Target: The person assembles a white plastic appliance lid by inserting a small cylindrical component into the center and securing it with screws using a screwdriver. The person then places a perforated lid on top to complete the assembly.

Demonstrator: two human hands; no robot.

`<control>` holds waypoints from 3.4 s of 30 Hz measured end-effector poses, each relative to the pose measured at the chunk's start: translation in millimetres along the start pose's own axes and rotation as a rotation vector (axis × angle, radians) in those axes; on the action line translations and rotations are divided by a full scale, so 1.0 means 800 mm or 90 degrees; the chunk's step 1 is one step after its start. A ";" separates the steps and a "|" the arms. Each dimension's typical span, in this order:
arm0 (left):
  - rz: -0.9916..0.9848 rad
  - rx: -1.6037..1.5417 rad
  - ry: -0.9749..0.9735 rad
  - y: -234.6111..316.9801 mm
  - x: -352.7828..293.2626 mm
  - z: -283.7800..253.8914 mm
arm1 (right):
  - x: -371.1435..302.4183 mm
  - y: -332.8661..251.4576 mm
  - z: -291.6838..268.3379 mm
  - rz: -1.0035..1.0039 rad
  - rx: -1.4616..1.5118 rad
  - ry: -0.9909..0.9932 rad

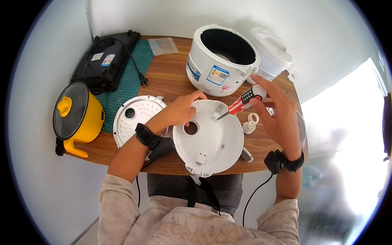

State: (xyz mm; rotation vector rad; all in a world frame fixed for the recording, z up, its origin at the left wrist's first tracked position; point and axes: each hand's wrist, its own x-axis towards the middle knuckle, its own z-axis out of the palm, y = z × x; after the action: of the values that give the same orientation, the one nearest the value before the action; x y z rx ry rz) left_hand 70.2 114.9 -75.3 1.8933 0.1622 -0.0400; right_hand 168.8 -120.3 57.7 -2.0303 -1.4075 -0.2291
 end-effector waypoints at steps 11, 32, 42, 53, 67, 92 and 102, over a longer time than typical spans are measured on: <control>-0.021 0.021 -0.003 -0.001 0.001 0.000 | 0.005 0.014 0.014 -0.070 -0.036 0.026; -0.005 0.016 -0.006 -0.002 -0.001 0.000 | 0.020 -0.013 0.011 -0.037 -0.035 -0.089; -0.014 0.028 -0.005 -0.001 -0.004 0.000 | 0.021 -0.016 0.009 0.037 -0.155 -0.126; -0.037 0.054 0.006 -0.008 -0.003 0.001 | 0.020 -0.016 0.014 0.080 -0.182 -0.149; 0.166 0.182 0.056 -0.020 0.003 0.006 | 0.014 -0.012 0.014 0.011 -0.013 -0.089; 0.058 0.110 0.119 -0.007 -0.015 0.036 | 0.006 0.012 -0.001 -0.007 0.083 -0.053; 0.007 0.158 0.141 0.011 -0.015 0.042 | 0.021 0.012 -0.016 0.055 -0.196 -0.140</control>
State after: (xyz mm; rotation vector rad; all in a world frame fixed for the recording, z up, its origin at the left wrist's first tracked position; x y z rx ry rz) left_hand 61.0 79.3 -76.4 2.1439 0.3088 0.1654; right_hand 187.1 -117.1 72.1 -2.4249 -1.4852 -0.1994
